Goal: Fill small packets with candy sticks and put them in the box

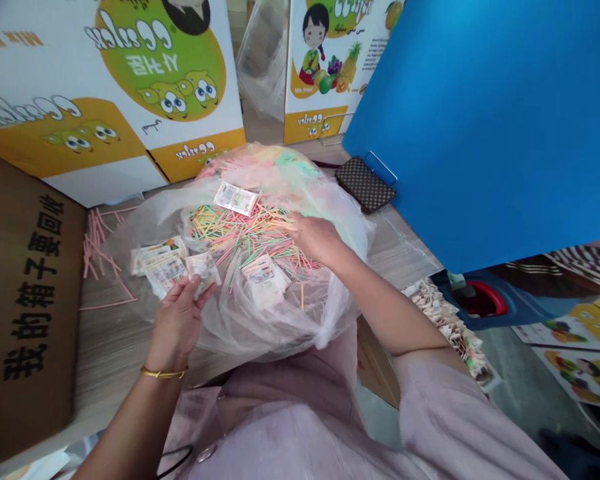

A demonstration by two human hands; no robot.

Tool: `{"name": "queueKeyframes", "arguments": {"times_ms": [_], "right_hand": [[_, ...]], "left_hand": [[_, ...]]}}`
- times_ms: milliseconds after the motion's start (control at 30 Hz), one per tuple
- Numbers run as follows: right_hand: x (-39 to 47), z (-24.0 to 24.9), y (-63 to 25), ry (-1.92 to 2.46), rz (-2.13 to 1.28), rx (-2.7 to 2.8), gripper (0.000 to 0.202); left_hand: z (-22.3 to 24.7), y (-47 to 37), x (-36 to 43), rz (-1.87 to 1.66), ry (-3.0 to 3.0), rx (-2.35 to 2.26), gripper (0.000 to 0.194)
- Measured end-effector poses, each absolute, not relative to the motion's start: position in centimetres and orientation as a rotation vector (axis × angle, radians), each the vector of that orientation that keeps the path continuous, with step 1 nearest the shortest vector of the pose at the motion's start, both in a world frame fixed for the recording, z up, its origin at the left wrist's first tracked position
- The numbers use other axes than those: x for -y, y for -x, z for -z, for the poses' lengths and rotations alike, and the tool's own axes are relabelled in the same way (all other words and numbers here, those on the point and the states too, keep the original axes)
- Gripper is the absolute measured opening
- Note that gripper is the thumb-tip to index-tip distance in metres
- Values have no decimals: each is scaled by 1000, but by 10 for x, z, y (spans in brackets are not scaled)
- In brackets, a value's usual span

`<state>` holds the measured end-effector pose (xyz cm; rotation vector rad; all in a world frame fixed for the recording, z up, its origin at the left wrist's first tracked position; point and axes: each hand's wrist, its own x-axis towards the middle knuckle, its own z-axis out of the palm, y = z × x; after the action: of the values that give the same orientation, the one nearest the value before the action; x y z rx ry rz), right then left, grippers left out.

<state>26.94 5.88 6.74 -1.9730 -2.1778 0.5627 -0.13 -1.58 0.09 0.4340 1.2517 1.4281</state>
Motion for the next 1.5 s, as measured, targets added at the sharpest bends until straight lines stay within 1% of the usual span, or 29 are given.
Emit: {"name": "queueKeyframes", "arguments": {"times_ms": [67,133,200,300,367,433,533,633,700,800,867,967,1067,1200,1267,1333,1400,1500], "right_hand": [[-62,-65,-284,2235,-343,2116,38],[-54,-60,-290,2299,-308,2176,33],[-36,-50,-288,2228,-429,2332,28],[-3,-30,-277,2112,-691,2562,29],[14,-20,-273,2104,-806,2604,31],[22,-18,-273,2093,-847,2545,28],[14,-29,-281,2033,-820,2367,22],[-10,-38,-287,2116,-677,2196,26],[-28,-34,-286,2225,-589,2134,28],[-51,-20,-283,2322,-631,2151,30],[-60,-11,-282,2311,-689,2188,28],[-65,-8,-286,2228,-717,2199,22],[-66,-11,-291,2077,-773,2000,22],[-69,-16,-287,1815,-1122,1472,31],[-66,-21,-276,1654,-1253,1390,33],[-58,-31,-260,1490,-1273,1500,30],[-44,-43,-239,1354,-1211,1708,25],[-23,-58,-208,1360,-1032,2051,19]], "left_hand": [[0,7,16,-1432,-425,-1264,34],[2,8,19,-1417,-427,-1264,32],[4,6,22,-1396,-423,-1258,32],[4,-3,27,-1367,-405,-1248,33],[3,-7,29,-1352,-395,-1242,35],[2,-10,30,-1345,-392,-1238,36],[1,-11,31,-1340,-418,-1233,36],[1,-13,32,-1324,-450,-1225,36],[1,-16,34,-1307,-457,-1216,36],[0,-20,38,-1273,-469,-1204,38],[-1,-20,40,-1252,-473,-1200,38],[-3,-18,41,-1249,-446,-1194,39],[-4,-18,40,-1240,-407,-1181,41],[-3,-22,38,-1221,-389,-1180,43],[-1,-25,37,-1219,-393,-1194,43],[2,-26,35,-1208,-411,-1207,43],[4,-26,33,-1198,-429,-1213,42],[5,-26,31,-1203,-444,-1228,43]]}}
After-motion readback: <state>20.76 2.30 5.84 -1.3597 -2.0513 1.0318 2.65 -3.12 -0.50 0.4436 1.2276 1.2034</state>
